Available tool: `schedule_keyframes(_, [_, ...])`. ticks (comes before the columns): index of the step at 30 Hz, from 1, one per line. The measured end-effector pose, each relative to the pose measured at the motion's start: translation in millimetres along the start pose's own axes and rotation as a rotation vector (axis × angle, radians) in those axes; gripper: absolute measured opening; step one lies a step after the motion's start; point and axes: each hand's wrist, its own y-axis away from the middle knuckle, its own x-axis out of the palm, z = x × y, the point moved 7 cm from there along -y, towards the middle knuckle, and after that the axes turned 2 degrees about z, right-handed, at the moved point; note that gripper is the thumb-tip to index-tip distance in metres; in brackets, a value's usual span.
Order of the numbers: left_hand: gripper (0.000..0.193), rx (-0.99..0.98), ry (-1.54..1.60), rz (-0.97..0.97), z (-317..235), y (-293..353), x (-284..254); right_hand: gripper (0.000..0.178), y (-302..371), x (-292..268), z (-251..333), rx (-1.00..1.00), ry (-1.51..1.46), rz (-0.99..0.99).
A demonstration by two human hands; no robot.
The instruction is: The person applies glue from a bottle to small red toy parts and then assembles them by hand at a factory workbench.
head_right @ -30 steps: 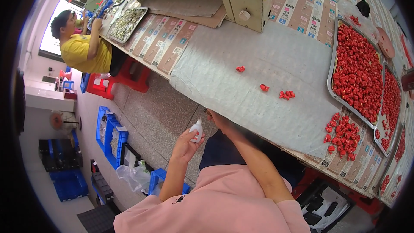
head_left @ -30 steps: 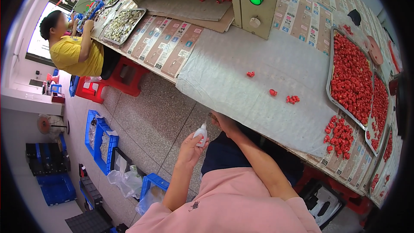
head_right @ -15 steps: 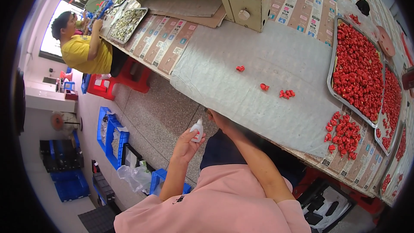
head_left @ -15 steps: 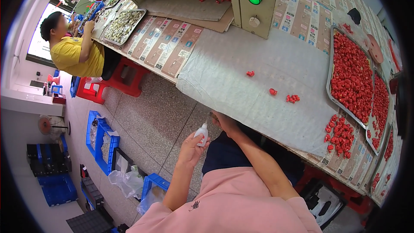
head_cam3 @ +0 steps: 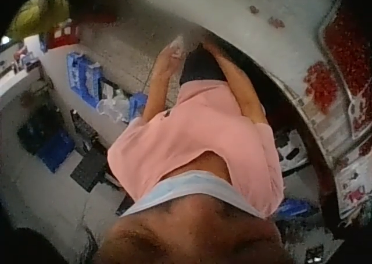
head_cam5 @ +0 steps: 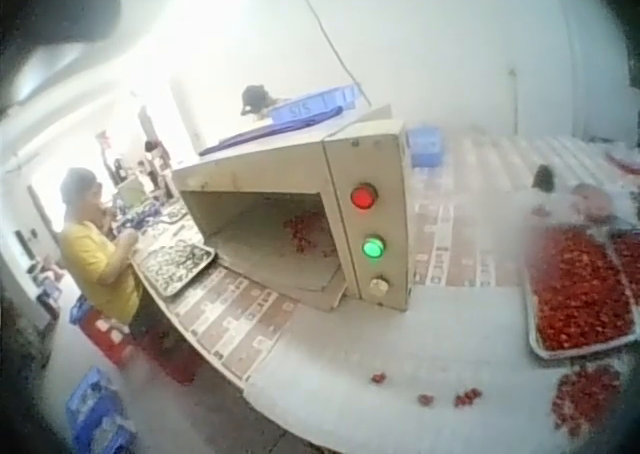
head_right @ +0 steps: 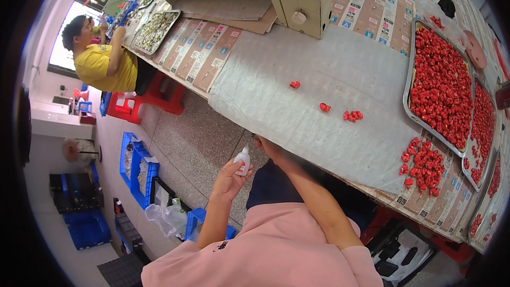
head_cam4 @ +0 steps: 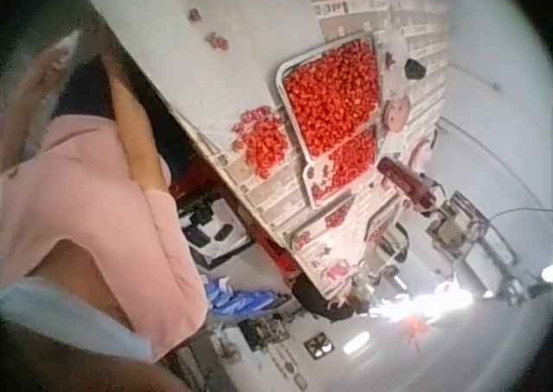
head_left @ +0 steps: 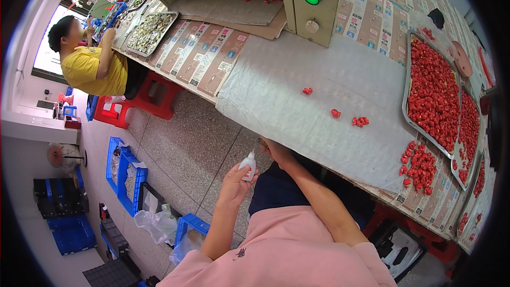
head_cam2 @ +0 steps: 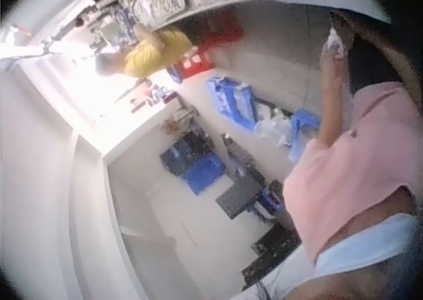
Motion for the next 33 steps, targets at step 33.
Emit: schedule_keyframes(33, [0.033,-0.002,0.023,0.015,1,5,-2,0.038,12,5,32,-0.166,0.156,0.033])
